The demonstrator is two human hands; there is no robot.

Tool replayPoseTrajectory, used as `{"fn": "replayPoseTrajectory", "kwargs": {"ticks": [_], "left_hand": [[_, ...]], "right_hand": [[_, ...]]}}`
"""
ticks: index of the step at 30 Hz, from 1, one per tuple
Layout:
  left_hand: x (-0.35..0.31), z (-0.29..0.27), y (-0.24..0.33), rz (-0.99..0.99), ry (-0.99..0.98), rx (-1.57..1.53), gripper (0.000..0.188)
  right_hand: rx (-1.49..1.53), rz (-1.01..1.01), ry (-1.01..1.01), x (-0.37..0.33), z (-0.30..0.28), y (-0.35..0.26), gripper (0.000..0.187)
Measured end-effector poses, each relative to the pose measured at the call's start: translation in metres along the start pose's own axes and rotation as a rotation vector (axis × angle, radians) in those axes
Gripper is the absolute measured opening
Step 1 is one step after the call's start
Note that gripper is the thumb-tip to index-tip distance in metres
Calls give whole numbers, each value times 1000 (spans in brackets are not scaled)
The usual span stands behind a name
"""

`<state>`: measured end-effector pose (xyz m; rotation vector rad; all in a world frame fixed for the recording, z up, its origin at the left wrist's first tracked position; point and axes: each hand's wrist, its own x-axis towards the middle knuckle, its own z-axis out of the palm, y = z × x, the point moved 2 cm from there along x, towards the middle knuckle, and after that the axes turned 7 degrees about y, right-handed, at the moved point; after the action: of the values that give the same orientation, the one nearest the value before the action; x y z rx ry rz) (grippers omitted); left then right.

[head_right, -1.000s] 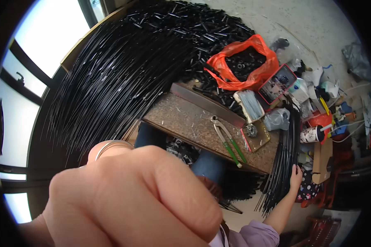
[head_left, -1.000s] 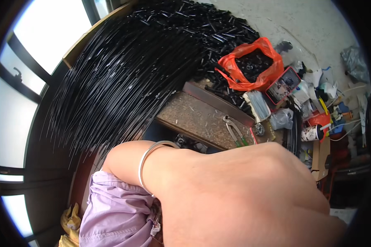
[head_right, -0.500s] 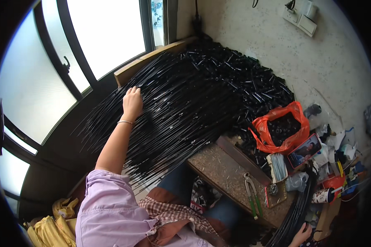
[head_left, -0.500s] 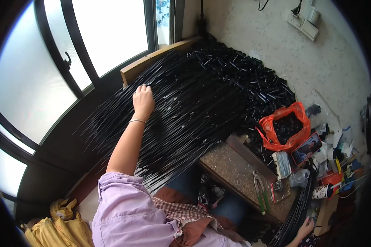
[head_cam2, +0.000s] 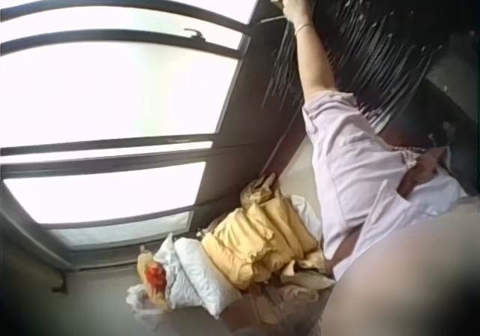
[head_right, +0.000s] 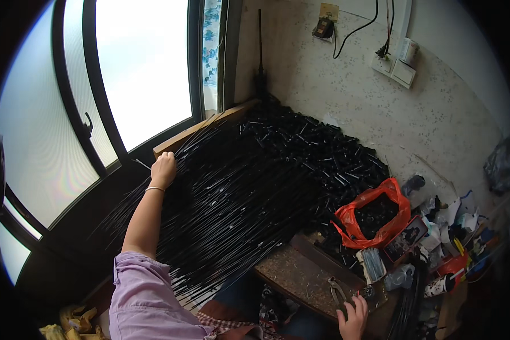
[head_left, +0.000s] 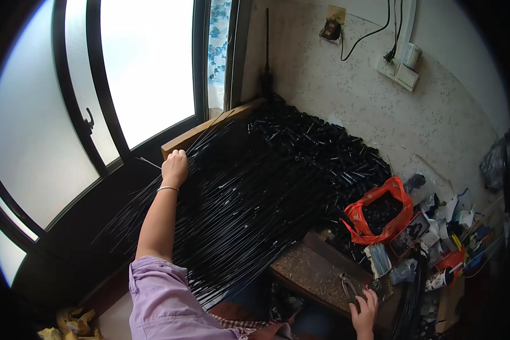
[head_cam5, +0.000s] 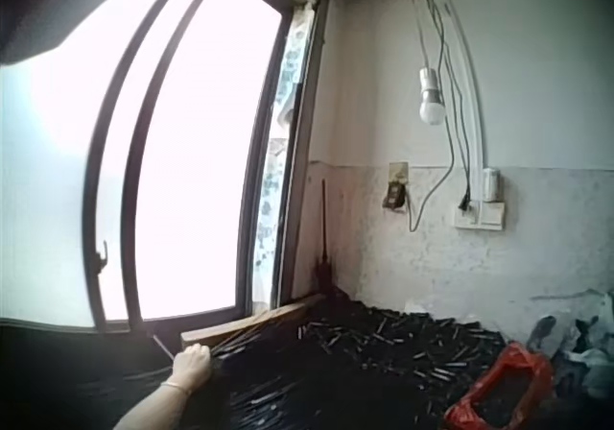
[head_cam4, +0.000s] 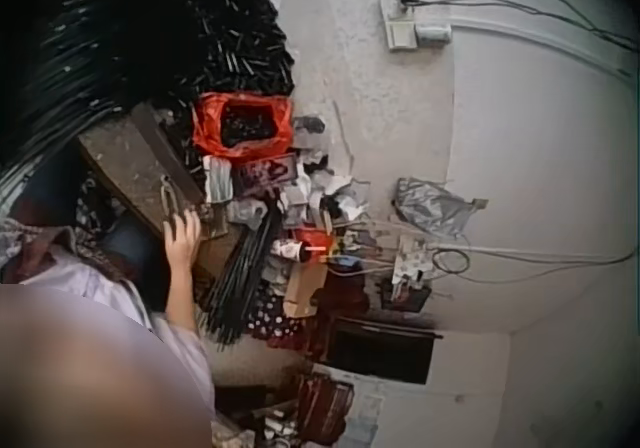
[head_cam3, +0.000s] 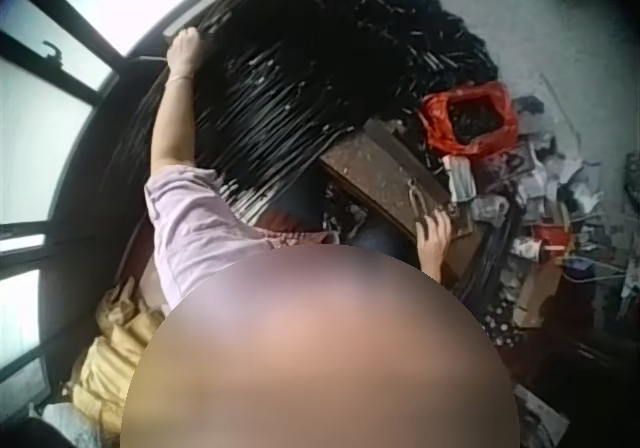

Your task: Sorting and assembling bundles of black rods using pliers and clippers.

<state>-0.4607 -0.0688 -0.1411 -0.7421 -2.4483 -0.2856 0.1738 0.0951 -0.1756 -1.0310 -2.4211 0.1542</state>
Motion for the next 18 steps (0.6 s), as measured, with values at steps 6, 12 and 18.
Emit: {"fn": "replayPoseTrajectory", "kwargs": {"ticks": [6, 12, 18], "left_hand": [[-8, 7, 2, -9, -95, -53, 10], [2, -74, 62, -136, -73, -100, 26], [26, -151, 175, -155, -412, -1142, 31]], "right_hand": [[7, -147, -40, 9, 30, 4, 37], [144, -65, -37, 1, 31, 19, 29], [149, -72, 33, -8, 25, 30, 28]]}}
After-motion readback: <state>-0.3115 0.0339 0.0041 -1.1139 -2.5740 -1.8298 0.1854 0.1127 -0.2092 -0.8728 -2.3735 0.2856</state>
